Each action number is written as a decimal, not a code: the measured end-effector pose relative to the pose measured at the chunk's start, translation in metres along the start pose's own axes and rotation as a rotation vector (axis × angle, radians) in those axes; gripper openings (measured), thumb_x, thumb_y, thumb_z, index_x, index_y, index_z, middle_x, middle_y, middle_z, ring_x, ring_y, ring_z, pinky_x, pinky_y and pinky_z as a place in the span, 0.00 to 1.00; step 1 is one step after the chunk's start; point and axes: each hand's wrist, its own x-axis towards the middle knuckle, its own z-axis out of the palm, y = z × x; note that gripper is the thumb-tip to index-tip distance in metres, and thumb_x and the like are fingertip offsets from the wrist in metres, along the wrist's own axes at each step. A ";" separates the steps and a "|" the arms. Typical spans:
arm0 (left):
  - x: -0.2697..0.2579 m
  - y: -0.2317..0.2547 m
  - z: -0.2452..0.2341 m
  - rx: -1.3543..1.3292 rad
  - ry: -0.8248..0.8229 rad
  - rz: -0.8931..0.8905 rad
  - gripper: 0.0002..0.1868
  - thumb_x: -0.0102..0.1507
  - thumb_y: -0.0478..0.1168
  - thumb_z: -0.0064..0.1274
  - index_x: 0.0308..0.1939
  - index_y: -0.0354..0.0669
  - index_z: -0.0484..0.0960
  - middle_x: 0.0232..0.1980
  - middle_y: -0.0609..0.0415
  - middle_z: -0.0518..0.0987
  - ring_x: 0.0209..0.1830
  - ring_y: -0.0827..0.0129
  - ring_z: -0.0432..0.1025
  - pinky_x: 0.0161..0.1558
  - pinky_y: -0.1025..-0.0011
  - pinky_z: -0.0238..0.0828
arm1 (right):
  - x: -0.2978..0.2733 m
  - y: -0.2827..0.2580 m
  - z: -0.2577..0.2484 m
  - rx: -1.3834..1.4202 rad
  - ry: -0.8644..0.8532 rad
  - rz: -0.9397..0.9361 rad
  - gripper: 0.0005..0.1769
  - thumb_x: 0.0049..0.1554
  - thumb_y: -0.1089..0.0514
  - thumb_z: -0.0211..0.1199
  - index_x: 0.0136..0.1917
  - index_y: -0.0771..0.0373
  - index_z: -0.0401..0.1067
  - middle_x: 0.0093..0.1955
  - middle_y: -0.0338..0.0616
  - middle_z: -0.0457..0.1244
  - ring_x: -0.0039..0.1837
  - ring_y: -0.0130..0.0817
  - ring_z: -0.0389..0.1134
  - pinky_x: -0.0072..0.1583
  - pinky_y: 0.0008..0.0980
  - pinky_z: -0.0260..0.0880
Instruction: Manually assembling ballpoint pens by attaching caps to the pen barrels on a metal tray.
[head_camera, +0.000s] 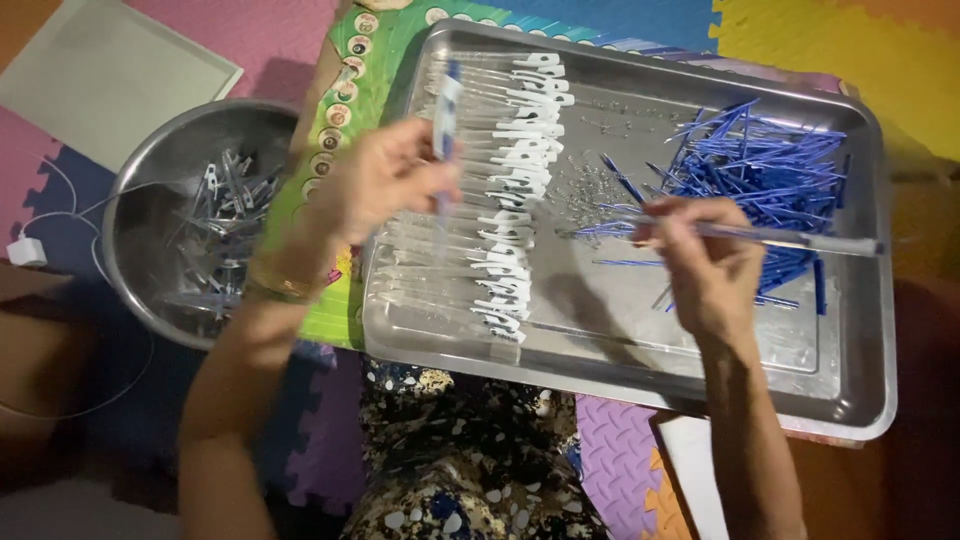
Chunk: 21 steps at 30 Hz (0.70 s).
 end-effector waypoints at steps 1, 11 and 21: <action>0.004 -0.004 0.015 0.000 -0.006 0.001 0.19 0.72 0.40 0.60 0.63 0.32 0.78 0.49 0.46 0.84 0.46 0.65 0.83 0.44 0.67 0.90 | -0.001 -0.007 0.015 -0.002 0.006 -0.002 0.10 0.67 0.61 0.70 0.52 0.67 0.70 0.58 0.65 0.71 0.53 0.47 0.77 0.56 0.43 0.83; 0.029 -0.040 0.095 -0.292 -0.139 0.009 0.19 0.62 0.33 0.73 0.56 0.37 0.87 0.43 0.52 0.87 0.40 0.74 0.84 0.42 0.72 0.91 | -0.010 -0.010 0.068 -0.132 0.021 -0.171 0.17 0.63 0.67 0.78 0.50 0.75 0.68 0.46 0.64 0.70 0.46 0.44 0.77 0.49 0.40 0.82; 0.030 -0.051 0.101 -0.298 -0.136 0.044 0.22 0.62 0.30 0.73 0.60 0.32 0.87 0.47 0.45 0.88 0.44 0.68 0.85 0.45 0.67 0.92 | -0.010 -0.012 0.079 -0.146 0.022 -0.227 0.16 0.63 0.67 0.77 0.49 0.75 0.69 0.45 0.66 0.71 0.44 0.47 0.78 0.48 0.41 0.84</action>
